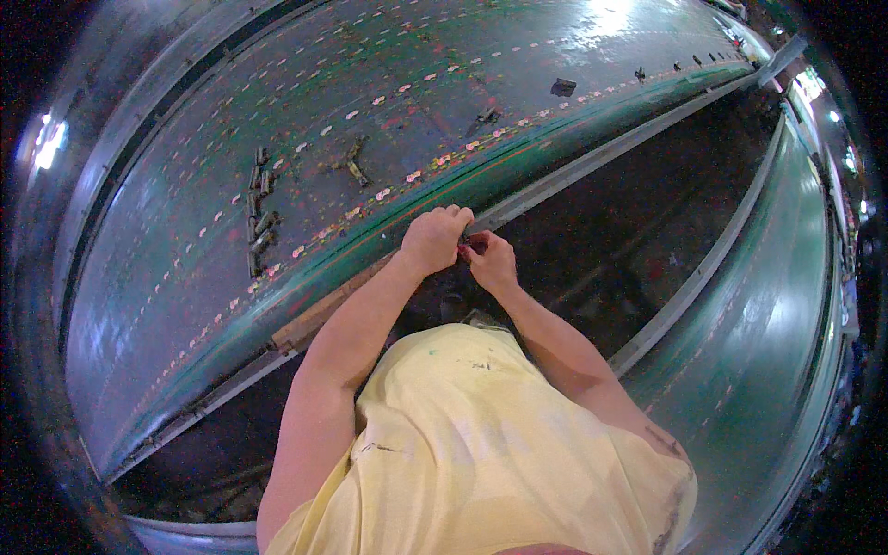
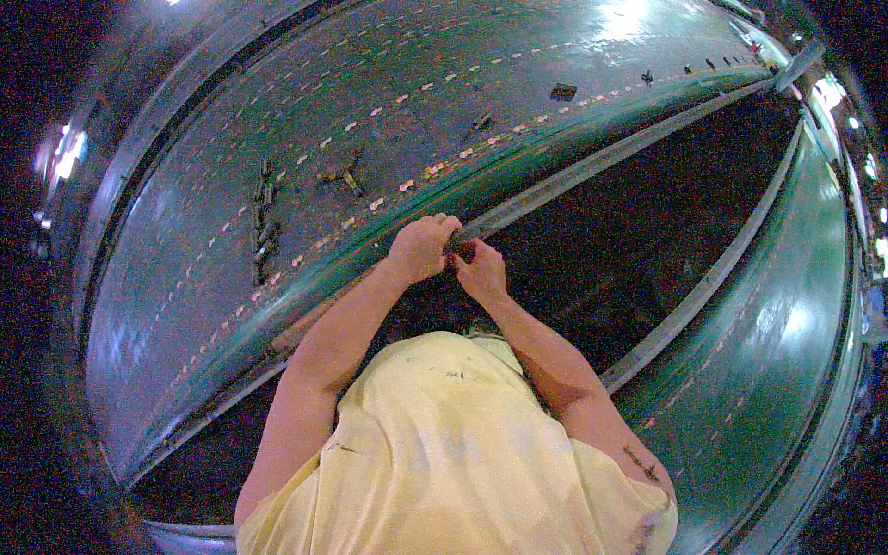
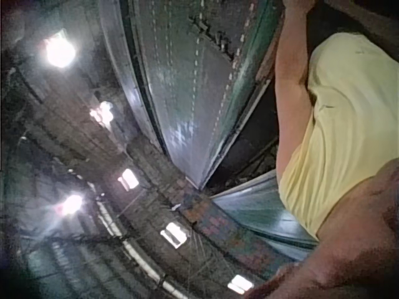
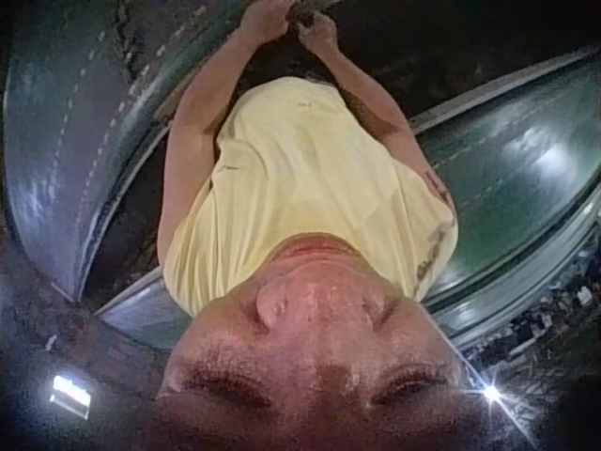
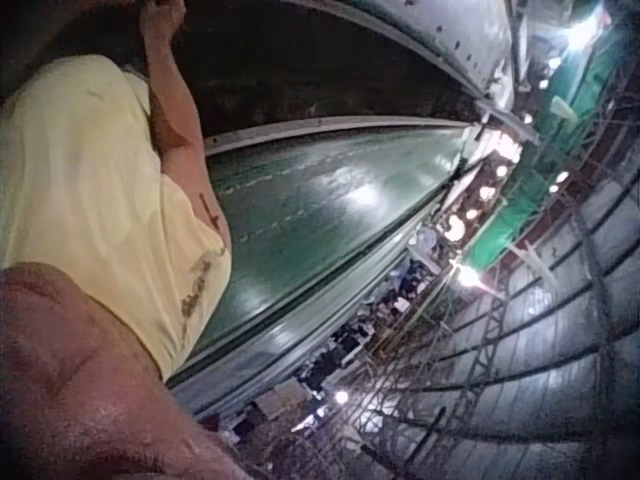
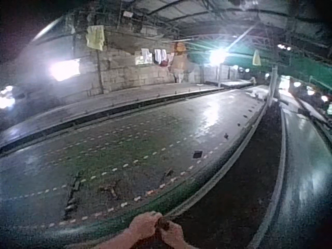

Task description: The person repeatedly picks up small metal clips from a green conveyor belt and uses a wooden block to press or adjust them. The person handles the clips one at a time, placing them back on the belt after each adjustment.

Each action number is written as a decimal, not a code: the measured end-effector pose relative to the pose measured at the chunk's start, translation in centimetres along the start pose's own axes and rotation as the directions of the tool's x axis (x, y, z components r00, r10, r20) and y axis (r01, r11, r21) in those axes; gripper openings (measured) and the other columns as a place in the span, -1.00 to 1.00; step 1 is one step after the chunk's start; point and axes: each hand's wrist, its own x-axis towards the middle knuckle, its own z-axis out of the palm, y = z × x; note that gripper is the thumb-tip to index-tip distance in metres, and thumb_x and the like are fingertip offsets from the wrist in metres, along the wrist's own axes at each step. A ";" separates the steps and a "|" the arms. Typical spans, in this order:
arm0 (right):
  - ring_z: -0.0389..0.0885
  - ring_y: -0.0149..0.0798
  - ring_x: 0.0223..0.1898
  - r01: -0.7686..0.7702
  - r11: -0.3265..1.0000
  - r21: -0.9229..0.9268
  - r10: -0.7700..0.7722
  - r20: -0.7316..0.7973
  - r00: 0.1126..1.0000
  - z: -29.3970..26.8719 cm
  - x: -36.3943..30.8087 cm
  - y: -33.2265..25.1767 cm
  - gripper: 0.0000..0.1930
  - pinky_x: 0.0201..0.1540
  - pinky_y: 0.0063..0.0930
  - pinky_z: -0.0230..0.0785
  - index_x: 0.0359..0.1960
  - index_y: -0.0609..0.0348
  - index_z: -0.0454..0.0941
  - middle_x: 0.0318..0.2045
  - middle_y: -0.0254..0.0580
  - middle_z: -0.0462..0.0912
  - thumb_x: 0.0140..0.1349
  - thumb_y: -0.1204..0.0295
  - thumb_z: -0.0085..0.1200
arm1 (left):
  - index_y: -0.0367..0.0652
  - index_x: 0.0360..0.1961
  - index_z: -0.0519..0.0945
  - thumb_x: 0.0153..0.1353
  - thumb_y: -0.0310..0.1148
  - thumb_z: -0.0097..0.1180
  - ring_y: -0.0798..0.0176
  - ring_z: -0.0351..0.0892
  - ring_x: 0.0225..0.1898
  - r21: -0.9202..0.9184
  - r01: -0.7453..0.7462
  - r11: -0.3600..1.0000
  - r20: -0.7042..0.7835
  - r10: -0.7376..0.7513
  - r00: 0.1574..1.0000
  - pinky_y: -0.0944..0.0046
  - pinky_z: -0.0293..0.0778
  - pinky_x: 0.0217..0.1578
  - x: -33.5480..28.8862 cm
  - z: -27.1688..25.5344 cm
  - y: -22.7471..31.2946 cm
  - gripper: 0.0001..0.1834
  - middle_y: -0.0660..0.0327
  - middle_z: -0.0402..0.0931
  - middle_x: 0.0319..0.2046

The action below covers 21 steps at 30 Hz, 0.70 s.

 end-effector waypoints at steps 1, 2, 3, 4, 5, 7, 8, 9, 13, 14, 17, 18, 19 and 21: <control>0.86 -0.07 -0.24 0.006 0.999 -0.032 -0.007 -0.003 1.000 0.2 0.1 0.0 -0.66 -0.07 -0.21 0.68 0.01 0.26 0.79 -0.27 -0.03 0.87 0.33 0.29 0.50 | -0.05 0.12 0.56 0.20 -0.46 0.34 -0.16 0.74 0.06 0.028 0.008 1.000 -0.010 -0.007 1.000 -0.14 0.70 0.08 0.0 0.2 0.2 -0.56 0.04 0.68 -0.05; 0.86 -0.05 -0.24 -0.001 0.999 -0.049 0.000 -0.016 1.000 0.3 0.1 -0.1 -0.67 -0.08 -0.19 0.68 -0.02 0.26 0.79 -0.27 -0.02 0.87 0.34 0.28 0.49 | -0.06 0.10 0.56 0.22 -0.46 0.33 -0.17 0.74 0.05 0.055 0.017 0.998 -0.020 -0.016 1.000 -0.15 0.71 0.06 0.1 0.5 0.4 -0.59 0.04 0.68 -0.05; 0.86 -0.02 -0.24 -0.003 0.998 -0.064 0.001 -0.028 1.000 0.4 0.1 -0.3 -0.68 -0.08 -0.17 0.67 -0.04 0.26 0.80 -0.28 -0.01 0.87 0.34 0.27 0.49 | -0.07 0.08 0.56 0.24 -0.46 0.32 -0.17 0.74 0.04 0.085 0.031 0.996 -0.034 -0.028 0.999 -0.16 0.72 0.03 0.2 0.8 0.3 -0.62 0.05 0.69 -0.05; 0.87 0.01 -0.24 -0.004 0.997 -0.080 0.001 -0.037 0.999 0.6 0.2 -0.5 -0.68 -0.09 -0.15 0.67 -0.06 0.26 0.80 -0.28 0.00 0.87 0.35 0.25 0.48 | -0.07 0.07 0.56 0.26 -0.45 0.30 -0.18 0.74 0.03 0.096 0.032 0.995 -0.043 -0.028 0.999 -0.16 0.73 0.01 0.0 1.1 0.1 -0.65 0.05 0.69 -0.06; 0.87 0.00 -0.24 0.005 0.993 -0.121 -0.008 -0.027 1.000 0.8 0.2 -0.8 -0.70 -0.09 -0.15 0.67 -0.08 0.26 0.80 -0.28 0.01 0.87 0.36 0.26 0.47 | -0.08 0.06 0.56 0.28 -0.44 0.28 -0.18 0.75 0.02 0.107 0.036 0.994 -0.053 -0.030 0.998 -0.16 0.74 -0.01 -0.2 1.4 -0.2 -0.67 0.05 0.70 -0.07; 0.87 0.00 -0.23 0.019 0.978 -0.206 -0.023 -0.018 1.000 0.8 0.1 -0.4 -0.74 -0.10 -0.15 0.66 -0.12 0.25 0.81 -0.28 0.01 0.87 0.37 0.28 0.45 | -0.09 0.05 0.57 0.31 -0.42 0.25 -0.19 0.77 0.00 0.115 0.034 0.993 -0.063 -0.027 0.998 -0.16 0.75 -0.04 0.1 1.2 0.0 -0.71 0.05 0.71 -0.09; 0.87 0.01 -0.23 0.018 0.988 -0.156 -0.024 -0.031 0.999 0.9 0.0 -0.3 -0.75 -0.10 -0.15 0.66 -0.14 0.25 0.81 -0.28 0.02 0.87 0.38 0.29 0.44 | -0.09 0.04 0.58 0.32 -0.41 0.24 -0.19 0.77 -0.02 0.113 0.038 0.993 -0.064 -0.031 0.997 -0.16 0.76 -0.05 0.1 1.1 0.1 -0.72 0.04 0.72 -0.10; 0.87 0.01 -0.23 0.015 0.994 -0.105 -0.020 -0.044 0.999 1.0 -0.1 0.1 -0.76 -0.09 -0.14 0.65 -0.15 0.24 0.81 -0.28 0.02 0.87 0.39 0.29 0.42 | -0.09 0.03 0.58 0.32 -0.40 0.23 -0.19 0.78 -0.03 0.110 0.041 0.993 -0.062 -0.034 0.998 -0.16 0.76 -0.06 0.3 1.2 0.2 -0.74 0.04 0.73 -0.11; 0.88 0.05 -0.19 -0.009 0.998 -0.069 0.011 0.038 0.999 -0.1 0.8 0.2 -0.78 -0.03 -0.11 0.66 -0.11 0.24 0.82 -0.26 0.04 0.88 0.39 0.32 0.39 | -0.09 -0.01 0.58 0.35 -0.36 0.22 -0.15 0.80 -0.05 0.117 0.004 0.993 -0.118 0.009 0.993 -0.13 0.77 -0.07 0.5 2.1 -0.1 -0.78 0.05 0.74 -0.12; 0.88 0.08 -0.15 0.041 0.990 -0.136 -0.026 0.105 0.994 -1.0 1.6 0.3 -0.76 0.01 -0.10 0.67 -0.08 0.23 0.83 -0.24 0.06 0.88 0.37 0.33 0.40 | -0.09 -0.01 0.59 0.36 -0.36 0.22 -0.11 0.81 -0.06 0.133 0.000 0.991 -0.108 0.014 0.994 -0.11 0.78 -0.08 0.3 1.7 0.0 -0.78 0.06 0.74 -0.13; 0.87 0.16 -0.07 0.167 0.913 -0.372 -0.086 0.225 0.971 -5.4 4.4 -2.2 -0.65 0.07 -0.06 0.68 0.02 0.17 0.84 -0.18 0.11 0.87 0.23 0.29 0.49 | -0.09 0.00 0.59 0.40 -0.34 0.19 -0.06 0.83 -0.09 0.169 0.044 0.985 -0.090 -0.029 0.996 -0.06 0.80 -0.17 0.4 1.7 0.0 -0.79 0.07 0.74 -0.15; 0.87 0.08 -0.15 0.216 0.934 -0.283 -0.196 0.098 0.976 -6.2 5.4 -2.7 -0.70 -0.01 -0.10 0.69 0.00 0.18 0.83 -0.22 0.08 0.87 0.27 0.35 0.46 | -0.10 0.01 0.60 0.40 -0.34 0.18 -0.06 0.83 -0.11 0.160 0.023 0.987 -0.113 -0.005 0.994 -0.06 0.80 -0.18 0.4 1.9 -0.3 -0.79 0.07 0.74 -0.16; 0.86 -0.05 -0.23 0.315 0.918 -0.239 -0.321 0.015 0.947 -6.7 6.6 -4.1 -0.75 -0.11 -0.16 0.68 0.01 0.18 0.80 -0.31 0.02 0.85 0.33 0.43 0.41 | -0.10 0.01 0.60 0.41 -0.33 0.17 -0.06 0.83 -0.13 0.147 0.004 0.989 -0.133 0.016 0.991 -0.06 0.80 -0.18 0.3 2.3 -0.6 -0.80 0.08 0.74 -0.17; 0.85 -0.14 -0.26 0.209 0.964 -0.164 -0.203 0.050 0.978 -7.5 8.5 -8.7 -0.78 -0.15 -0.24 0.66 0.04 0.17 0.77 -0.30 -0.03 0.85 0.39 0.49 0.34 | -0.09 0.01 0.63 0.41 -0.33 0.18 -0.04 0.84 -0.12 0.121 0.003 0.993 -0.122 0.012 0.992 -0.04 0.80 -0.16 -0.1 2.8 -0.9 -0.80 0.10 0.75 -0.17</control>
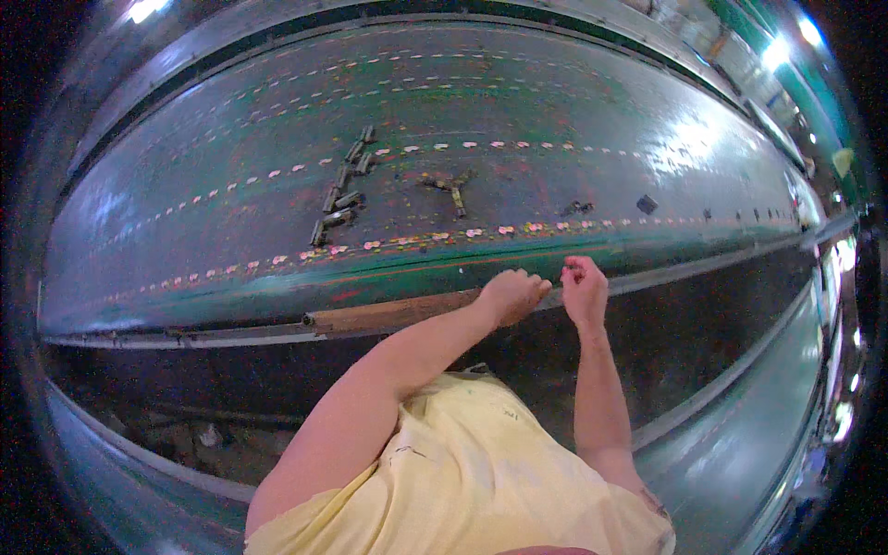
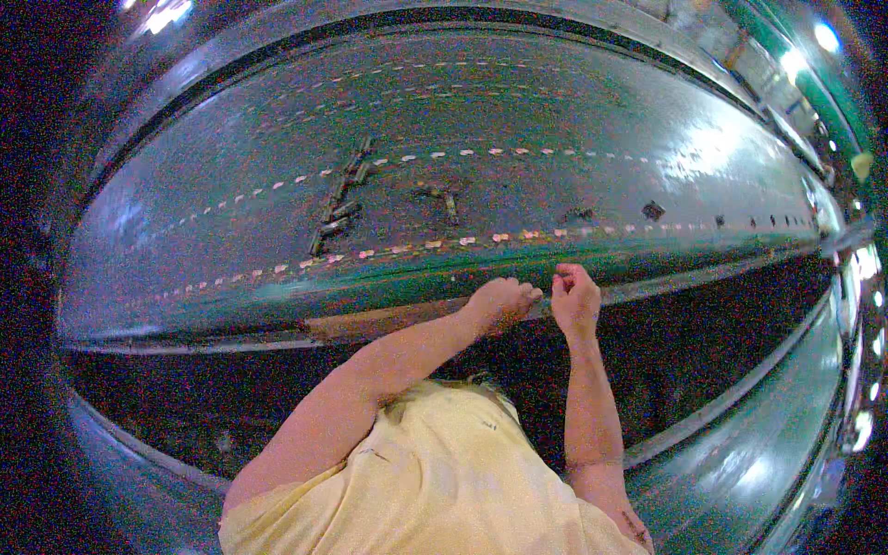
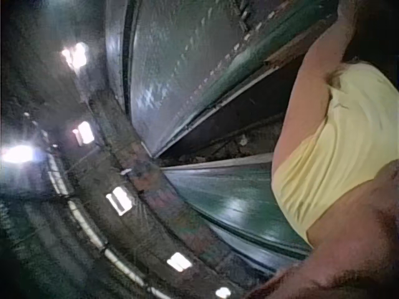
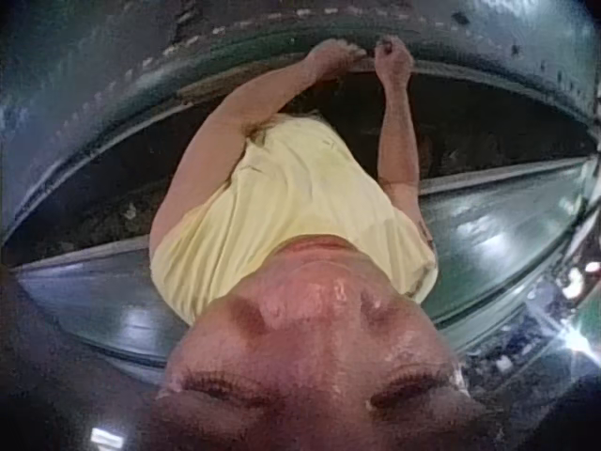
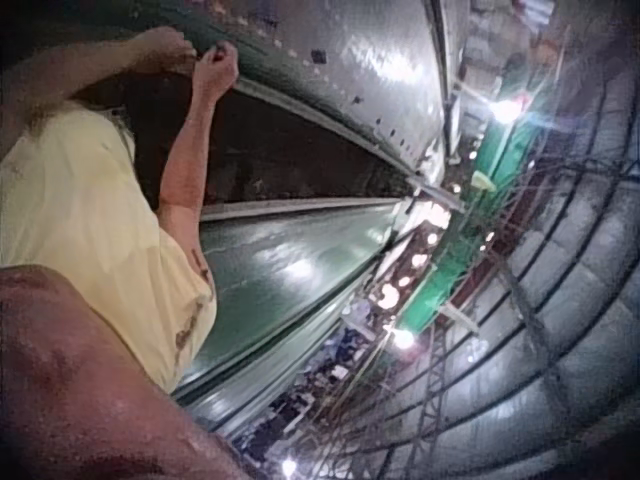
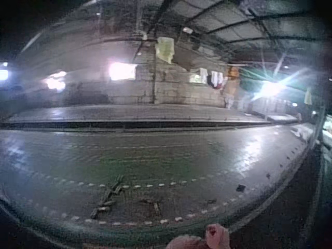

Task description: The person repeatedly picks up small metal clips from a green conveyor belt and uses a wooden block to press or adjust them. The person handles the clips one at a time, placing them back on the belt after each adjustment.

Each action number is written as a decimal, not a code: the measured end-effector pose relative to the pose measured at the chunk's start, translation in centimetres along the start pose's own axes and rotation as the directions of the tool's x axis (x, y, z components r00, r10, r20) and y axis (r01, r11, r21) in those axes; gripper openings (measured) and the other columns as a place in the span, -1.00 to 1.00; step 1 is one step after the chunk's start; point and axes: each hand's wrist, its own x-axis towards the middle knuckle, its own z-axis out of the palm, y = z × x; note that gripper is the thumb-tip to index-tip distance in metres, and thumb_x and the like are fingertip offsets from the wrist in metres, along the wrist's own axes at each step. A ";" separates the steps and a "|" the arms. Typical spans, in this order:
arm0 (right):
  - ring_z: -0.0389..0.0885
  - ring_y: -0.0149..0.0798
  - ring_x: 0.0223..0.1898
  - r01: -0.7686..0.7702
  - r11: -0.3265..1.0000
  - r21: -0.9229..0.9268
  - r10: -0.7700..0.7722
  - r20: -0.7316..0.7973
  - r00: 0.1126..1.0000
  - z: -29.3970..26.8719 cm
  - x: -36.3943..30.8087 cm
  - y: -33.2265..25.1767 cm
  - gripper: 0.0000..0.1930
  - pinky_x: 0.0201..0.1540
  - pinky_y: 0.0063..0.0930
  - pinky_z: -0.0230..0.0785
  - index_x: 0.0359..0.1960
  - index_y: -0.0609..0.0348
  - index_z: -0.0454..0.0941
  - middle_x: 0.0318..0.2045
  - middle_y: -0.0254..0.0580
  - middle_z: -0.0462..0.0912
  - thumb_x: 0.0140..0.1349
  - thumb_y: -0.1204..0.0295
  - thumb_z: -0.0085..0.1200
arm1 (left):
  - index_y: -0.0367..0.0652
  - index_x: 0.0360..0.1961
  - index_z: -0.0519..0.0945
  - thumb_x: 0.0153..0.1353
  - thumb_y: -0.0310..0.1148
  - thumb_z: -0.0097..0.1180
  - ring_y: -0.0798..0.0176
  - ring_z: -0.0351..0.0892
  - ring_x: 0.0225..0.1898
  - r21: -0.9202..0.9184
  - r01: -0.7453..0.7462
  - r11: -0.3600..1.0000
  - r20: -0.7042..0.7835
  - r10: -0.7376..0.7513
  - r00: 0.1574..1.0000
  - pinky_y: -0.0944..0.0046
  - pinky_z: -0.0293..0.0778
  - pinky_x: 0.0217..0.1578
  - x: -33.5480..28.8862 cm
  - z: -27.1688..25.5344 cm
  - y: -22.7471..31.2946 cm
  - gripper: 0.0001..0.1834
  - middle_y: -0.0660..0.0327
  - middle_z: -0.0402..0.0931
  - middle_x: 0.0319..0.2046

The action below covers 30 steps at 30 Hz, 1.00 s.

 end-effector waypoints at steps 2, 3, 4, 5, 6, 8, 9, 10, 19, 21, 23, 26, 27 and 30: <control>0.85 0.01 -0.23 0.065 0.998 -0.004 -0.065 0.075 0.995 0.4 1.9 -3.4 -0.73 -0.12 -0.07 0.68 0.08 0.10 0.75 -0.29 -0.06 0.86 0.39 0.37 0.37 | -0.07 0.01 0.66 0.41 -0.34 0.22 0.00 0.84 -0.06 -0.024 0.007 1.000 0.065 -0.006 0.998 0.00 0.78 -0.11 0.3 -0.8 0.6 -0.80 0.11 0.76 -0.13; 0.85 0.08 -0.21 0.095 0.995 -0.002 -0.094 0.113 0.989 1.4 2.8 -4.7 -0.71 -0.10 0.01 0.68 0.10 0.07 0.75 -0.28 -0.08 0.86 0.39 0.32 0.39 | -0.08 0.00 0.70 0.37 -0.36 0.24 0.01 0.85 -0.08 0.020 0.036 0.999 0.110 -0.038 0.993 0.00 0.78 -0.12 0.2 -1.5 1.2 -0.79 0.09 0.77 -0.10; 0.85 0.10 -0.17 0.179 0.981 -0.069 -0.163 0.199 0.966 2.7 3.9 -6.0 -0.69 -0.08 0.03 0.69 0.11 0.07 0.74 -0.24 -0.06 0.87 0.41 0.28 0.38 | -0.08 -0.01 0.71 0.36 -0.37 0.24 0.02 0.85 -0.08 -0.012 0.018 1.000 0.096 -0.017 0.995 0.00 0.77 -0.13 0.1 -1.3 1.1 -0.79 0.08 0.78 -0.10; 0.85 0.11 -0.13 0.268 0.955 -0.128 -0.222 0.289 0.931 4.5 5.0 -7.0 -0.67 -0.06 0.05 0.69 0.12 0.08 0.74 -0.20 -0.04 0.87 0.42 0.24 0.37 | -0.08 -0.01 0.72 0.35 -0.37 0.24 0.03 0.86 -0.08 -0.044 0.001 0.999 0.081 0.002 0.997 0.00 0.77 -0.14 0.0 -1.0 1.1 -0.78 0.08 0.79 -0.10; 0.86 0.13 -0.08 0.355 0.918 -0.175 -0.270 0.378 0.885 6.5 6.0 -7.9 -0.65 -0.03 0.07 0.70 0.13 0.09 0.74 -0.16 -0.03 0.87 0.43 0.20 0.37 | -0.09 -0.02 0.74 0.34 -0.37 0.24 0.03 0.86 -0.07 -0.073 -0.016 0.997 0.070 0.021 0.997 0.00 0.77 -0.15 -0.1 -0.7 0.5 -0.78 0.07 0.80 -0.09; 0.84 0.19 -0.01 0.519 0.792 -0.321 -0.286 0.556 0.781 10.1 8.0 -9.5 -0.55 0.04 0.10 0.70 0.25 0.06 0.67 -0.06 0.07 0.84 0.45 0.13 0.34 | -0.07 0.05 0.77 0.36 -0.39 0.21 -0.02 0.86 -0.02 -0.171 0.027 0.985 0.091 -0.012 0.996 -0.04 0.77 -0.14 -0.2 -2.1 0.3 -0.73 0.04 0.83 -0.11; 0.83 0.22 0.03 0.606 0.702 -0.374 -0.287 0.630 0.721 11.9 9.5 -10.9 -0.50 0.07 0.12 0.71 0.31 0.05 0.64 -0.01 0.11 0.83 0.46 0.09 0.33 | -0.09 0.07 0.76 0.37 -0.39 0.20 -0.04 0.85 0.00 -0.160 0.034 0.986 0.071 -0.022 0.997 -0.05 0.77 -0.11 -0.3 -1.6 0.2 -0.72 0.03 0.82 -0.07; 0.82 0.25 0.06 0.580 0.725 -0.371 -0.299 0.589 0.750 13.7 10.7 -11.0 -0.45 0.10 0.14 0.70 0.37 0.04 0.58 0.03 0.16 0.81 0.47 0.07 0.31 | -0.10 0.08 0.76 0.38 -0.39 0.20 -0.06 0.85 0.03 -0.154 0.013 0.988 0.038 -0.007 0.999 -0.07 0.78 -0.09 -0.1 -0.3 0.5 -0.71 0.02 0.81 -0.02; 0.77 0.32 0.13 0.485 0.818 -0.309 -0.229 0.599 0.767 20.2 14.6 -10.1 -0.46 0.20 0.19 0.63 0.45 -0.02 0.43 0.12 0.23 0.75 0.49 0.22 0.20 | -0.14 0.14 0.74 0.43 -0.29 0.17 -0.13 0.82 0.06 -0.185 -0.008 0.983 0.082 0.024 0.996 -0.10 0.80 -0.04 -0.1 1.8 -1.2 -0.66 -0.07 0.76 0.10; 0.78 0.32 0.11 0.490 0.831 -0.265 -0.251 0.607 0.754 18.8 15.0 -9.5 -0.53 0.18 0.20 0.64 0.31 0.00 0.51 0.05 0.21 0.78 0.40 0.30 0.24 | -0.14 0.08 0.74 0.41 -0.25 0.18 -0.10 0.82 -0.06 -0.131 -0.026 0.991 0.062 0.034 0.997 -0.07 0.81 -0.16 0.3 0.5 -0.6 -0.68 -0.06 0.75 0.02; 0.78 0.32 0.12 0.458 0.860 -0.227 -0.244 0.605 0.758 17.3 13.9 -10.8 -0.60 0.16 0.22 0.64 0.17 0.03 0.56 -0.01 0.18 0.81 0.30 0.37 0.28 | -0.15 0.00 0.74 0.37 -0.29 0.20 -0.06 0.83 -0.21 -0.067 -0.036 0.997 -0.103 0.029 0.994 -0.02 0.80 -0.34 -0.4 2.5 -0.9 -0.73 -0.02 0.75 -0.10; 0.82 0.23 0.01 0.312 0.944 -0.110 -0.247 0.395 0.885 13.2 12.6 -9.2 -0.59 0.08 0.15 0.63 0.11 0.05 0.62 -0.07 0.08 0.82 0.24 0.34 0.42 | -0.21 0.08 0.71 0.41 -0.38 0.19 0.01 0.84 -0.06 0.055 -0.058 0.997 0.227 0.044 0.973 0.03 0.80 -0.12 0.9 -1.9 0.5 -0.72 0.07 0.75 -0.10; 0.82 0.21 -0.02 0.265 0.961 -0.076 -0.230 0.311 0.922 11.5 11.8 -9.4 -0.59 0.05 0.11 0.64 0.12 0.05 0.64 -0.07 0.07 0.82 0.25 0.35 0.42 | -0.19 0.06 0.70 0.41 -0.37 0.18 -0.01 0.83 -0.12 0.025 -0.045 0.999 0.150 0.041 0.988 -0.01 0.79 -0.18 0.7 -1.7 0.4 -0.74 0.05 0.75 -0.13; 0.83 0.19 -0.04 0.224 0.975 0.012 -0.224 0.047 0.973 6.2 9.2 -6.6 -0.59 0.01 0.03 0.68 0.19 0.06 0.68 -0.05 0.05 0.84 0.31 0.36 0.41 | -0.13 0.00 0.67 0.42 -0.36 0.14 -0.04 0.82 -0.23 -0.072 -0.057 0.996 -0.015 0.056 0.998 -0.09 0.78 -0.28 0.5 0.6 0.0 -0.80 0.04 0.74 -0.21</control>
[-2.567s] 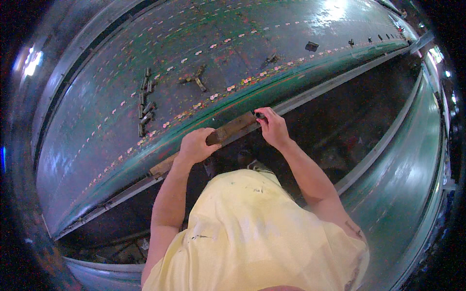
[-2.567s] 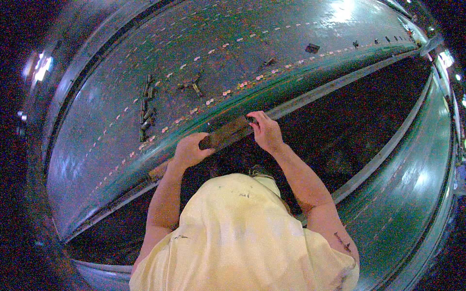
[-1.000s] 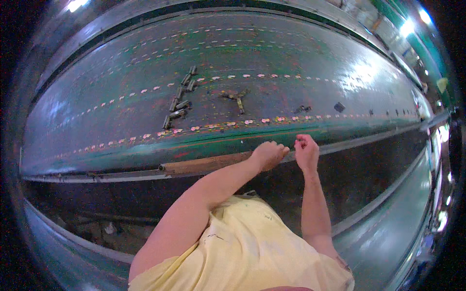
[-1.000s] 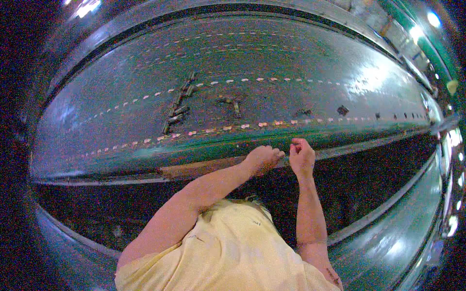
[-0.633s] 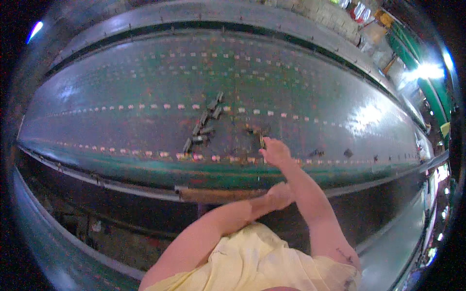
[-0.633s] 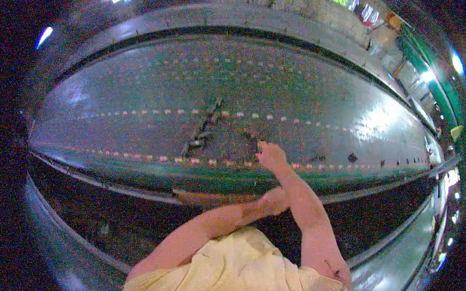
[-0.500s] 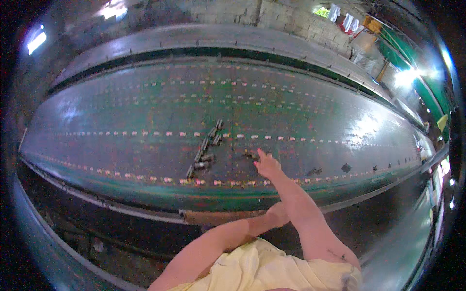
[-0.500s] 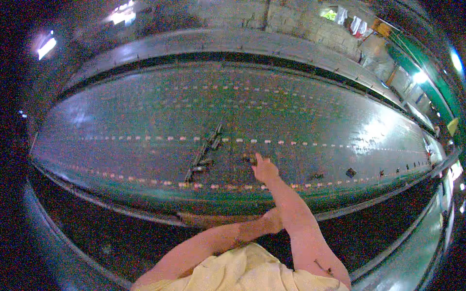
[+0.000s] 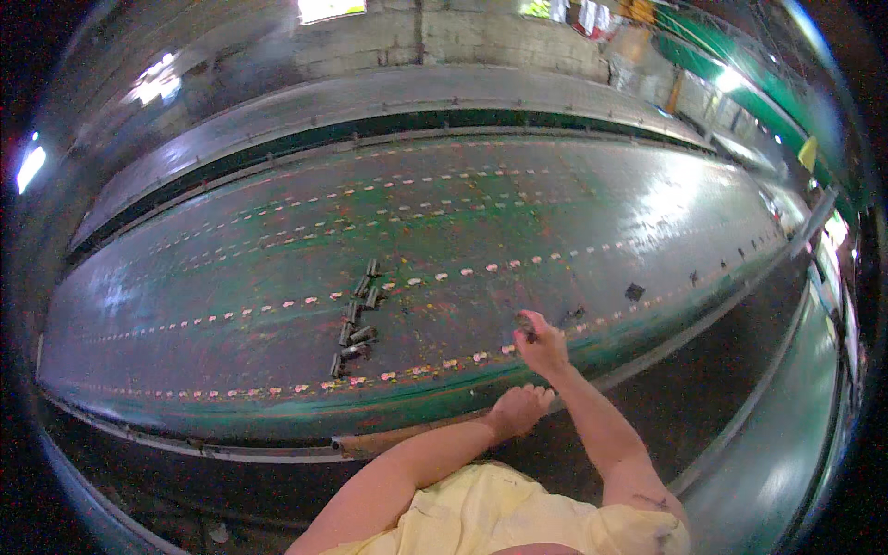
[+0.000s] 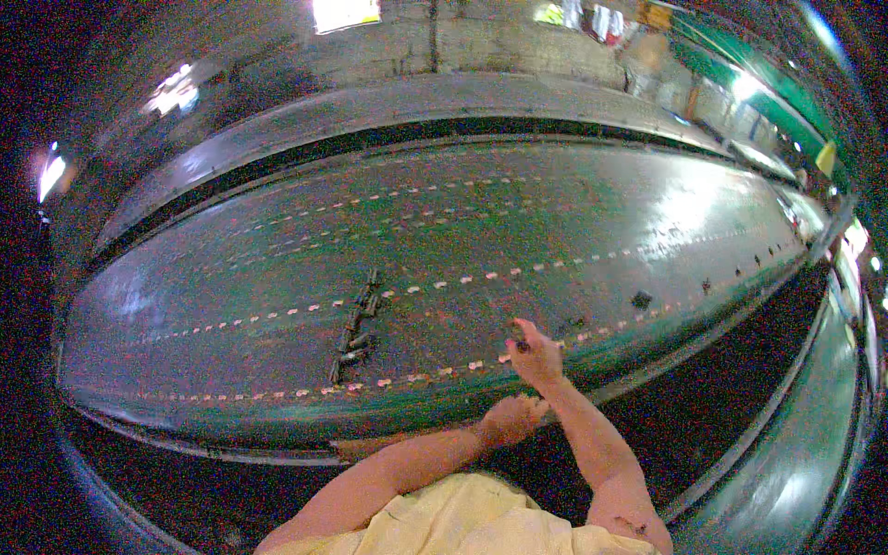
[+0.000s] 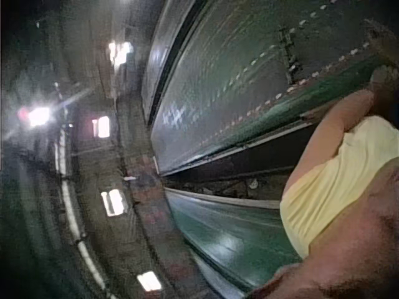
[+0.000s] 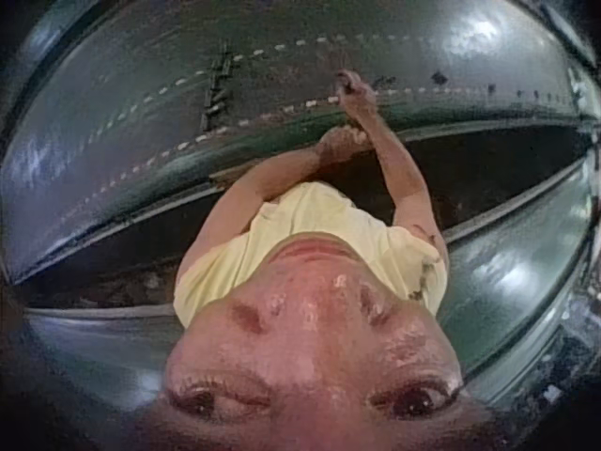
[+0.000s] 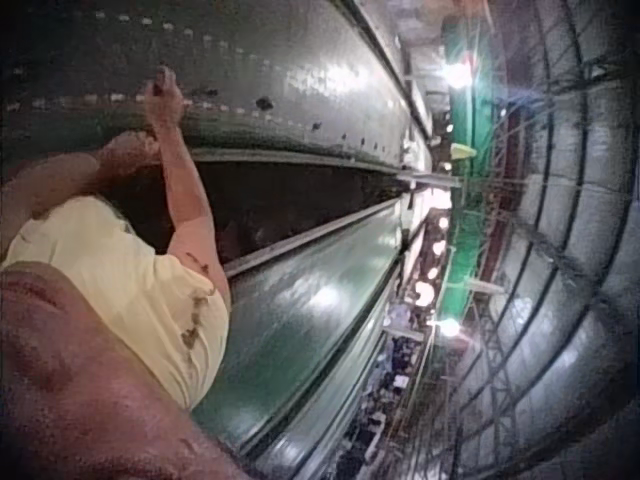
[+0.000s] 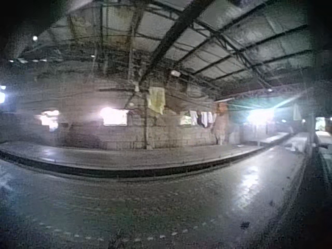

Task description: The person repeatedly picks up small metal clips from a green conveyor belt and uses a wooden block to press or adjust them. The person handles the clips one at a time, placing them back on the belt after each adjustment.

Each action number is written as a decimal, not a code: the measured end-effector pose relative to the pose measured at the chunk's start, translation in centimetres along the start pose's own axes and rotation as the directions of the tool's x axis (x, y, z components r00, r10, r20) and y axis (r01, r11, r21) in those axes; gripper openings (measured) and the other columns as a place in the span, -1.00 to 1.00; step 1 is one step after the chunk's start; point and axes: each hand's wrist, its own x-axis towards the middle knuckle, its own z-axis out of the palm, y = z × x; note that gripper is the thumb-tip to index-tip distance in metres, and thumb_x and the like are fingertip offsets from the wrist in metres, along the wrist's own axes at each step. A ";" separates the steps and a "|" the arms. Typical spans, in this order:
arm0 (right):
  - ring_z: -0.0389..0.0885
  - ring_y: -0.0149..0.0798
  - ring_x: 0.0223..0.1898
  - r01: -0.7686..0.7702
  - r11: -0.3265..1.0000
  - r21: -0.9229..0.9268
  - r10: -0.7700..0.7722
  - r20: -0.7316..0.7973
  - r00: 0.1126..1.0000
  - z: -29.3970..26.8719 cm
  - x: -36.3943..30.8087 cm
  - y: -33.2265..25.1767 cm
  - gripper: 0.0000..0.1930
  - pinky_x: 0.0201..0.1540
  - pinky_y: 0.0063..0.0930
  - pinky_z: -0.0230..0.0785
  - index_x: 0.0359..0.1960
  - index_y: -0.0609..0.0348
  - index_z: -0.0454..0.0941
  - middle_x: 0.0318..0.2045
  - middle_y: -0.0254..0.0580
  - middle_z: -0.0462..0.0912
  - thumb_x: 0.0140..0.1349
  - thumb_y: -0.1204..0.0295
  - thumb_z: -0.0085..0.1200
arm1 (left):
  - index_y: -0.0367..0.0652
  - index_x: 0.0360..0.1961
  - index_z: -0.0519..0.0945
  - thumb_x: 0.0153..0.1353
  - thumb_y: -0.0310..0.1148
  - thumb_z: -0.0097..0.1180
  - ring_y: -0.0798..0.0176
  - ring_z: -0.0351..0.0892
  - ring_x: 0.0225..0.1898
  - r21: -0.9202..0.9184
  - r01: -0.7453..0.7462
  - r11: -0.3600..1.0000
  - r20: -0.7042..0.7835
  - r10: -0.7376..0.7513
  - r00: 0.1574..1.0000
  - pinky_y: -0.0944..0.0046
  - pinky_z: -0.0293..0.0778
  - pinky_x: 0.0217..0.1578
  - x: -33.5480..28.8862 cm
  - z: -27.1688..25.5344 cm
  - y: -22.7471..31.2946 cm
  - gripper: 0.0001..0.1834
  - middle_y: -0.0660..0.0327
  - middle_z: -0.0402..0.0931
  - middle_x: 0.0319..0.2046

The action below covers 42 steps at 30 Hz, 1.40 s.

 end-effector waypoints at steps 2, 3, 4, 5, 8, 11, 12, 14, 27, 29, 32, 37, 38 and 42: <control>0.82 0.22 0.00 0.109 0.994 0.003 -0.107 -0.166 0.980 -2.7 -3.9 4.0 -0.56 0.06 0.01 0.70 0.26 0.06 0.68 0.00 0.04 0.84 0.36 0.32 0.38 | -0.11 -0.01 0.65 0.44 -0.35 0.13 -0.03 0.82 -0.23 -0.059 -0.027 0.998 -0.014 0.026 1.000 -0.10 0.78 -0.25 0.5 1.6 -0.2 -0.82 0.06 0.74 -0.21; 0.83 0.20 -0.02 0.140 0.990 -0.035 -0.144 -0.204 0.968 -3.4 -5.8 4.4 -0.58 0.05 -0.01 0.71 0.25 0.06 0.69 0.00 0.02 0.85 0.37 0.35 0.37 | -0.09 -0.03 0.65 0.47 -0.33 0.13 -0.04 0.83 -0.25 0.046 -0.012 0.999 0.036 0.010 0.999 -0.11 0.77 -0.23 0.3 1.3 0.1 -0.84 0.08 0.74 -0.22; 0.83 0.18 -0.03 0.147 0.986 -0.077 -0.161 -0.229 0.960 -5.1 -7.8 4.4 -0.60 0.04 -0.04 0.71 0.24 0.07 0.70 -0.01 0.00 0.85 0.38 0.38 0.35 | -0.08 -0.05 0.65 0.49 -0.32 0.13 -0.05 0.83 -0.26 0.133 -0.012 0.991 0.096 -0.001 0.995 -0.12 0.77 -0.21 0.2 0.9 0.2 -0.86 0.09 0.75 -0.22; 0.84 0.16 -0.04 0.153 0.980 -0.129 -0.180 -0.235 0.955 -6.5 -9.9 4.7 -0.62 0.04 -0.06 0.71 0.23 0.07 0.71 -0.01 -0.03 0.86 0.39 0.41 0.33 | -0.05 -0.04 0.63 0.53 -0.29 0.10 -0.04 0.83 -0.23 -0.047 0.012 0.999 0.061 -0.009 0.998 -0.10 0.77 -0.20 0.2 -0.9 0.1 -0.86 0.11 0.74 -0.25; 0.85 0.07 -0.06 0.113 0.971 -0.213 -0.161 -0.224 0.961 -6.9 -16.4 4.8 -0.65 0.01 -0.11 0.72 0.19 0.05 0.73 -0.02 -0.10 0.87 0.37 0.43 0.33 | -0.07 0.03 0.60 0.49 -0.30 0.13 -0.07 0.83 -0.17 0.090 0.059 0.994 0.067 -0.065 0.996 -0.07 0.81 -0.23 0.1 -0.4 -0.1 -0.81 0.08 0.74 -0.16; 0.86 0.03 -0.10 0.017 0.967 -0.255 -0.076 -0.222 0.972 -5.7 -22.6 4.6 -0.64 -0.05 -0.10 0.71 0.14 0.06 0.73 -0.06 -0.12 0.87 0.32 0.42 0.36 | -0.07 0.02 0.60 0.47 -0.33 0.12 -0.08 0.84 -0.15 0.184 0.024 0.983 0.040 -0.032 0.999 -0.08 0.80 -0.21 0.3 -0.3 0.7 -0.82 0.09 0.75 -0.16; 0.86 0.03 -0.10 -0.002 0.969 -0.245 -0.051 -0.211 0.976 -5.1 -24.1 4.5 -0.64 -0.05 -0.10 0.71 0.13 0.07 0.73 -0.07 -0.12 0.87 0.30 0.42 0.37 | -0.08 0.02 0.60 0.47 -0.34 0.12 -0.09 0.84 -0.15 0.200 0.023 0.980 0.050 -0.034 0.998 -0.08 0.80 -0.20 0.4 -0.7 1.1 -0.82 0.09 0.76 -0.16; 0.86 0.03 -0.12 -0.020 0.973 -0.229 -0.025 -0.193 0.981 -3.8 -25.4 4.4 -0.64 -0.05 -0.09 0.70 0.10 0.08 0.72 -0.09 -0.12 0.86 0.27 0.41 0.38 | -0.08 0.02 0.60 0.46 -0.35 0.12 -0.09 0.84 -0.14 0.226 0.028 0.974 0.050 -0.040 0.998 -0.08 0.79 -0.17 0.7 -1.2 1.2 -0.82 0.09 0.76 -0.15; 0.80 -0.04 -0.13 0.016 0.903 -0.430 -0.052 -0.073 0.996 -0.2 -24.1 4.6 -0.70 -0.07 -0.04 0.56 0.00 0.02 0.68 -0.23 -0.22 0.78 0.27 0.29 0.39 | -0.12 0.05 0.59 0.42 -0.38 0.17 -0.10 0.82 0.00 0.177 0.097 0.979 0.106 -0.117 0.987 -0.11 0.78 -0.06 1.1 -1.7 1.0 -0.78 0.04 0.76 -0.07; 0.79 -0.04 -0.14 0.022 0.899 -0.438 -0.089 -0.134 0.987 0.3 -24.4 5.0 -0.72 -0.09 -0.02 0.54 0.00 0.02 0.68 -0.23 -0.22 0.78 0.32 0.27 0.37 | -0.12 0.02 0.58 0.42 -0.41 0.12 -0.15 0.82 -0.01 0.145 0.091 0.985 0.076 -0.103 0.992 -0.14 0.79 -0.06 1.0 -1.5 0.9 -0.81 0.00 0.77 -0.07; 0.78 -0.03 -0.17 -0.042 0.913 -0.407 -0.071 -0.257 0.964 1.8 -25.5 6.3 -0.76 -0.12 -0.06 0.51 0.00 0.02 0.69 -0.24 -0.21 0.78 0.37 0.27 0.34 | -0.14 0.02 0.57 0.40 -0.44 0.11 -0.18 0.81 0.01 0.134 0.091 0.987 0.103 -0.106 0.989 -0.15 0.78 -0.02 0.9 -1.5 0.8 -0.80 -0.03 0.77 -0.07; 0.72 -0.11 -0.35 -0.177 0.982 0.066 0.189 -0.332 0.924 5.5 -26.5 7.4 -0.82 -0.30 -0.26 0.43 -0.11 0.03 0.74 -0.32 -0.22 0.76 0.53 0.22 0.27 | -0.16 0.02 0.57 0.38 -0.47 0.16 -0.16 0.78 0.05 0.093 0.109 0.990 0.140 -0.122 0.983 -0.11 0.76 0.02 0.9 -2.1 1.2 -0.78 -0.02 0.75 -0.04; 0.65 -0.15 -0.42 -0.257 0.898 0.357 0.363 -0.269 0.892 6.0 -26.5 7.5 -0.80 -0.34 -0.31 0.37 -0.18 0.06 0.72 -0.40 -0.26 0.71 0.55 0.23 0.27 | -0.17 0.03 0.57 0.36 -0.47 0.17 -0.17 0.77 0.05 0.083 0.115 0.990 0.142 -0.126 0.982 -0.11 0.75 0.03 0.9 -2.1 1.2 -0.77 -0.02 0.75 -0.04; 0.30 -0.43 -0.62 -0.598 0.073 0.798 0.671 0.404 0.621 4.7 -25.3 7.7 -0.66 -0.51 -0.43 0.11 -0.31 0.05 0.66 -0.65 -0.50 0.40 0.63 0.14 0.15 | -0.17 0.04 0.56 0.34 -0.48 0.21 -0.16 0.77 0.08 0.067 0.130 0.989 0.193 -0.141 0.971 -0.12 0.74 0.05 0.9 -2.8 1.6 -0.74 -0.03 0.74 -0.03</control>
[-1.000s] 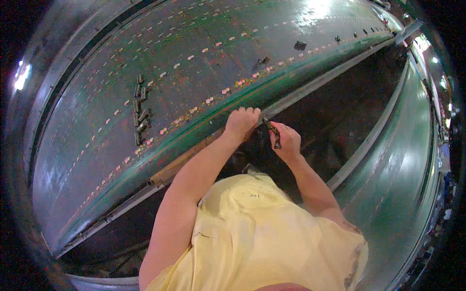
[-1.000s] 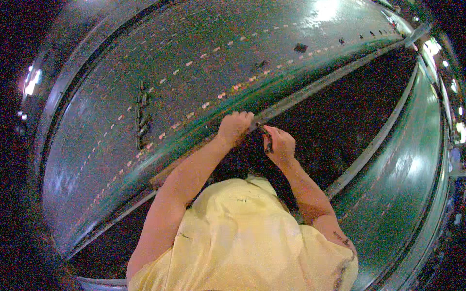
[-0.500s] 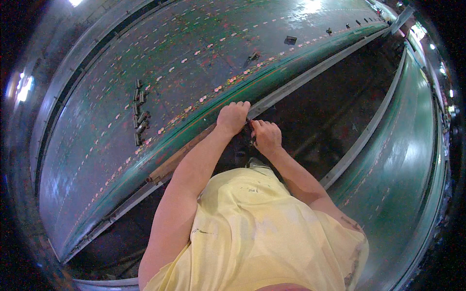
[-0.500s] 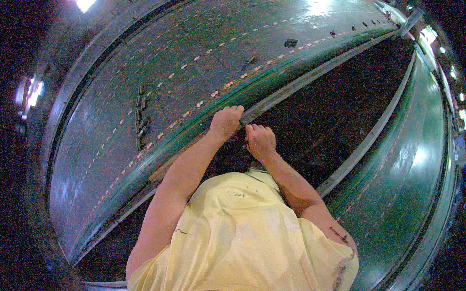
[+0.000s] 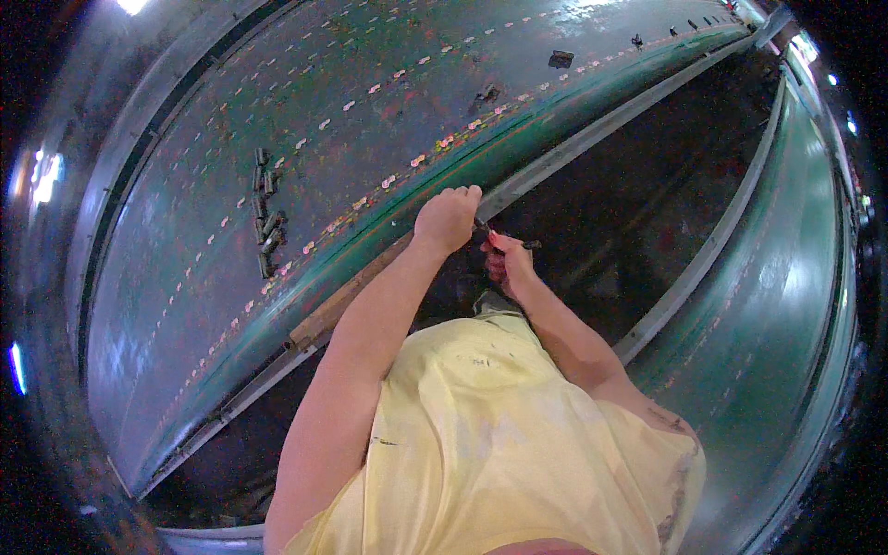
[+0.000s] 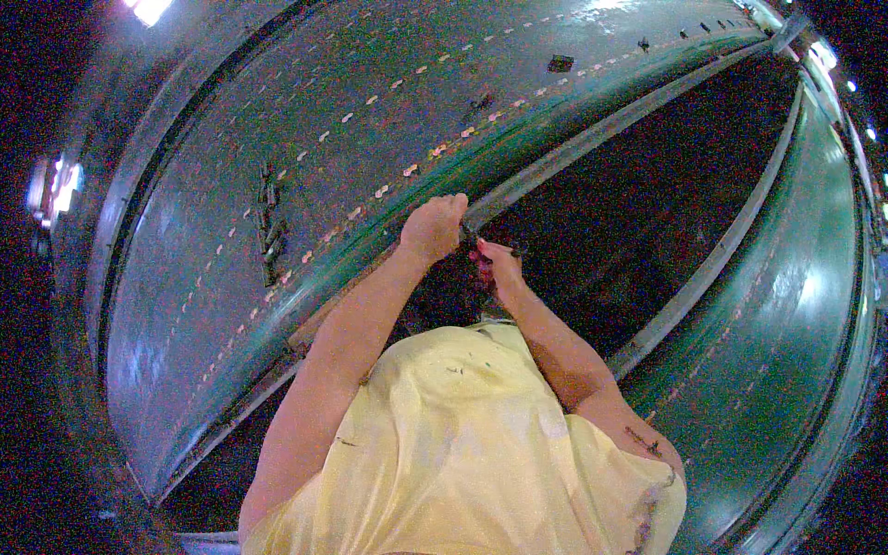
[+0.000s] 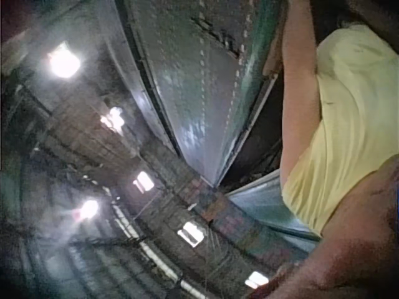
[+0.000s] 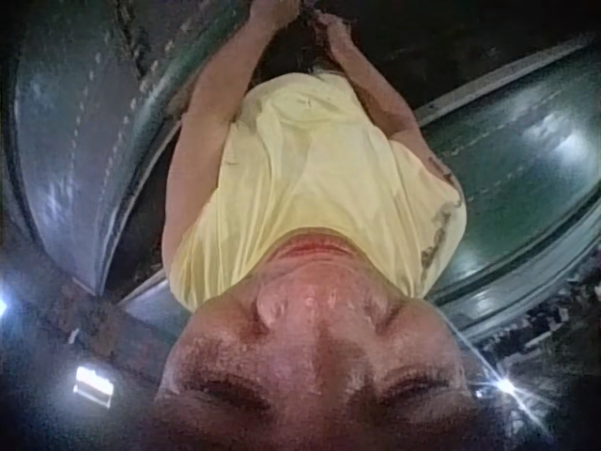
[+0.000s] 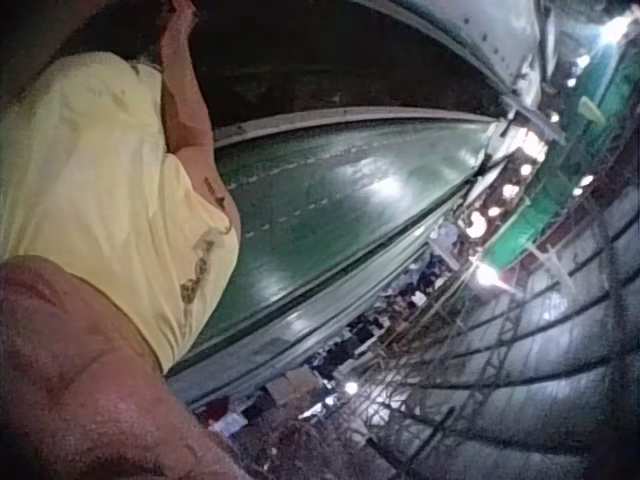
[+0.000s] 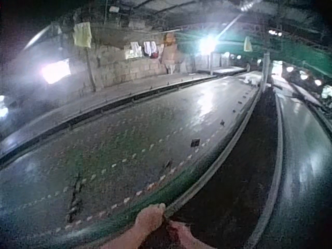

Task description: The person repeatedly picks up small metal clips from a green conveyor belt and uses a wooden block to press or adjust them. The person handles the clips one at a time, placing them back on the belt after each adjustment.

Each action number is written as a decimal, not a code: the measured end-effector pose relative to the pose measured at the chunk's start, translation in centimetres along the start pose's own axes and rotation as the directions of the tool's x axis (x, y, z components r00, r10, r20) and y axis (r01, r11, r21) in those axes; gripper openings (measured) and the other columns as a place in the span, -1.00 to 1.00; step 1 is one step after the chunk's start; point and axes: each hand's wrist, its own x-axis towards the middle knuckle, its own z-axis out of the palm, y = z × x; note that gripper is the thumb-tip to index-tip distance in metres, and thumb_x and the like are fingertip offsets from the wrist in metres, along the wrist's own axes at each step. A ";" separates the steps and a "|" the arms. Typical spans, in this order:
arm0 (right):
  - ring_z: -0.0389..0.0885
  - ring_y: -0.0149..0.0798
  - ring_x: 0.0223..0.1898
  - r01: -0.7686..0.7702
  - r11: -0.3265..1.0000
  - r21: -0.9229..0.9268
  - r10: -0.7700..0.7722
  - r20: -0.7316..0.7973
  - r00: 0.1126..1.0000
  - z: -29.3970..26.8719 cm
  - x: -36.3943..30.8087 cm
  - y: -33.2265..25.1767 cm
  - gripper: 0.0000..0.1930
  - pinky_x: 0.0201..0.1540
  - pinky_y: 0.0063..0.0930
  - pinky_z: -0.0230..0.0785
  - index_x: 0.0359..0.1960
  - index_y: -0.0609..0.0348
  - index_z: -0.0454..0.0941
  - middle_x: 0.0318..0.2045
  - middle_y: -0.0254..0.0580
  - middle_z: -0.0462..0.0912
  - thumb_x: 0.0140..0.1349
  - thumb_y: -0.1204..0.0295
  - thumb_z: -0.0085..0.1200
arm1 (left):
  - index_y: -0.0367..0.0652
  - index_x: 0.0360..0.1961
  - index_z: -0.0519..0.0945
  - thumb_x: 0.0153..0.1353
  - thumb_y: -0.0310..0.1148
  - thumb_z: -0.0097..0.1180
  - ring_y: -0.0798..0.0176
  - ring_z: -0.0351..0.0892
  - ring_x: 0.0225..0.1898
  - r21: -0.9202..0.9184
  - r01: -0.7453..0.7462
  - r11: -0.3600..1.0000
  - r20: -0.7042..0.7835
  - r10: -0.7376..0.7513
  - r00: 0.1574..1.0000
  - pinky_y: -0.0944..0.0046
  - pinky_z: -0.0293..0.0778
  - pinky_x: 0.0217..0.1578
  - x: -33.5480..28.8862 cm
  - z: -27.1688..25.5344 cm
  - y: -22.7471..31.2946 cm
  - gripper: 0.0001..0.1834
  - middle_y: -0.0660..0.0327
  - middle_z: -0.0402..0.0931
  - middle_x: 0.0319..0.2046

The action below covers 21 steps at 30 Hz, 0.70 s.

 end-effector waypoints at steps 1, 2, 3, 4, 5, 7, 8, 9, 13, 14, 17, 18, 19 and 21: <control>0.25 -0.43 -0.64 -0.187 0.967 0.176 0.184 0.033 0.982 0.4 -0.4 -1.3 -0.65 -0.52 -0.43 0.07 -0.28 0.04 0.66 -0.67 -0.52 0.35 0.64 0.11 0.12 | -0.17 0.05 0.56 0.33 -0.48 0.21 -0.16 0.77 0.09 0.001 0.013 1.000 0.023 -0.013 1.000 -0.12 0.74 0.06 0.2 -0.2 -0.1 -0.73 -0.03 0.74 -0.02; 0.20 -0.43 -0.66 -0.363 0.868 0.337 0.352 0.096 0.931 0.8 -1.0 -2.5 -0.64 -0.54 -0.43 0.04 -0.26 0.03 0.67 -0.68 -0.54 0.30 0.65 0.08 0.09 | -0.17 0.05 0.55 0.33 -0.49 0.21 -0.15 0.76 0.10 0.002 0.025 1.000 0.047 -0.025 0.999 -0.12 0.73 0.07 0.2 -0.4 -0.2 -0.72 -0.03 0.74 -0.01; 0.16 -0.44 -0.67 -0.395 0.844 0.364 0.359 0.164 0.919 0.7 -1.5 -2.9 -0.63 -0.54 -0.43 0.01 -0.23 0.03 0.67 -0.69 -0.55 0.26 0.65 0.04 0.08 | -0.15 0.04 0.55 0.34 -0.47 0.18 -0.18 0.76 0.08 -0.018 0.022 1.000 0.016 -0.022 1.000 -0.17 0.72 0.06 0.2 -0.2 -0.3 -0.75 -0.03 0.73 -0.03; 0.12 -0.44 -0.67 -0.427 0.818 0.386 0.362 0.232 0.903 0.6 -1.8 -3.3 -0.61 -0.55 -0.42 -0.02 -0.19 0.03 0.67 -0.70 -0.57 0.22 0.66 0.00 0.07 | -0.13 0.02 0.55 0.36 -0.46 0.14 -0.22 0.76 0.06 -0.039 0.019 0.999 -0.015 -0.020 1.000 -0.22 0.71 0.04 0.1 -0.1 -0.5 -0.77 -0.03 0.73 -0.05; 0.13 -0.44 -0.67 -0.453 0.792 0.410 0.343 0.315 0.885 0.4 -2.1 -3.5 -0.61 -0.55 -0.42 -0.02 -0.18 0.04 0.67 -0.69 -0.57 0.23 0.65 0.00 0.10 | -0.11 0.01 0.55 0.37 -0.45 0.11 -0.25 0.76 0.04 -0.059 0.016 0.998 -0.047 -0.019 0.999 -0.26 0.70 0.03 0.0 0.1 -0.6 -0.79 -0.03 0.73 -0.07; 0.19 -0.42 -0.67 -0.366 0.869 0.333 0.280 0.278 0.919 0.2 -2.5 -3.5 -0.63 -0.54 -0.40 0.04 -0.15 0.06 0.68 -0.68 -0.52 0.29 0.63 0.01 0.15 | -0.11 0.06 0.55 0.31 -0.50 0.18 -0.18 0.73 0.13 -0.044 0.036 0.998 0.009 -0.036 0.999 -0.18 0.70 0.09 0.1 -0.5 -0.3 -0.71 0.02 0.72 0.01; 0.25 -0.39 -0.67 -0.253 0.944 0.213 0.221 0.165 0.961 0.4 -2.7 -3.0 -0.64 -0.55 -0.38 0.08 -0.13 0.07 0.69 -0.67 -0.48 0.35 0.61 0.02 0.18 | -0.11 0.08 0.55 0.29 -0.53 0.22 -0.15 0.72 0.17 -0.036 0.047 0.998 0.036 -0.045 0.998 -0.14 0.70 0.12 0.0 -0.8 -0.2 -0.66 0.04 0.72 0.05; 0.30 -0.37 -0.66 -0.145 0.987 0.075 0.141 0.062 0.988 0.5 -2.7 -2.5 -0.65 -0.55 -0.35 0.13 -0.12 0.09 0.69 -0.66 -0.44 0.41 0.60 0.04 0.21 | -0.09 0.09 0.55 0.28 -0.53 0.23 -0.15 0.72 0.16 -0.042 0.030 0.999 0.031 -0.029 0.999 -0.14 0.70 0.12 -0.2 -1.0 -0.3 -0.64 0.05 0.71 0.05; 0.82 0.20 -0.28 0.512 0.393 -0.764 -0.602 0.207 0.771 -1.6 -2.0 -0.2 -0.74 -0.25 0.09 0.60 -0.10 0.04 0.74 -0.34 0.03 0.79 0.54 0.13 0.22 | -0.03 0.12 0.54 0.24 -0.55 0.27 -0.15 0.71 0.15 -0.088 -0.042 0.995 -0.009 0.042 0.999 -0.14 0.70 0.12 -1.1 -1.2 -0.7 -0.57 0.08 0.68 0.08; 0.81 0.17 -0.28 0.491 0.319 -0.810 -0.615 0.217 0.758 -1.2 -3.0 -1.5 -0.75 -0.24 0.06 0.60 -0.10 0.06 0.71 -0.36 0.03 0.78 0.54 0.15 0.23 | -0.02 0.13 0.53 0.23 -0.55 0.28 -0.15 0.70 0.14 -0.102 -0.061 0.993 -0.028 0.059 0.998 -0.14 0.70 0.12 -1.2 -1.3 -0.7 -0.56 0.08 0.67 0.08; 0.80 0.13 -0.26 0.425 0.139 -0.895 -0.633 0.249 0.733 -0.1 -3.8 -4.0 -0.79 -0.22 0.02 0.61 -0.10 0.08 0.66 -0.37 0.01 0.77 0.54 0.22 0.25 | -0.02 0.15 0.52 0.28 -0.53 0.26 -0.15 0.70 0.15 -0.028 -0.077 0.997 -0.018 0.076 0.997 -0.13 0.70 0.12 -0.8 -0.2 -1.2 -0.58 0.08 0.66 0.09; 0.80 0.16 -0.24 0.403 0.113 -0.908 -0.619 0.253 0.743 0.0 -3.9 -4.5 -0.81 -0.21 0.05 0.61 -0.10 0.07 0.65 -0.35 0.00 0.78 0.54 0.23 0.24 | -0.03 0.15 0.52 0.31 -0.52 0.23 -0.15 0.71 0.15 -0.019 -0.066 0.998 -0.020 0.065 0.998 -0.12 0.70 0.12 -0.7 0.1 -1.1 -0.60 0.08 0.66 0.09; 0.80 0.18 -0.23 0.382 0.087 -0.920 -0.605 0.256 0.754 0.2 -4.0 -4.9 -0.83 -0.21 0.08 0.62 -0.11 0.06 0.65 -0.33 -0.01 0.79 0.53 0.25 0.23 | -0.04 0.15 0.52 0.33 -0.51 0.21 -0.15 0.71 0.15 -0.011 -0.054 0.998 -0.024 0.054 0.998 -0.12 0.70 0.11 -0.6 0.4 -1.1 -0.62 0.07 0.67 0.08; 0.80 0.16 -0.25 0.389 0.019 -0.921 -0.577 0.308 0.757 0.3 -4.1 -5.4 -0.83 -0.22 0.09 0.62 -0.11 0.06 0.65 -0.34 -0.02 0.78 0.52 0.26 0.24 | -0.07 0.14 0.52 0.38 -0.49 0.17 -0.15 0.71 0.16 0.002 -0.041 0.999 -0.016 0.041 0.999 -0.11 0.71 0.11 -0.4 0.4 -1.0 -0.67 0.06 0.67 0.07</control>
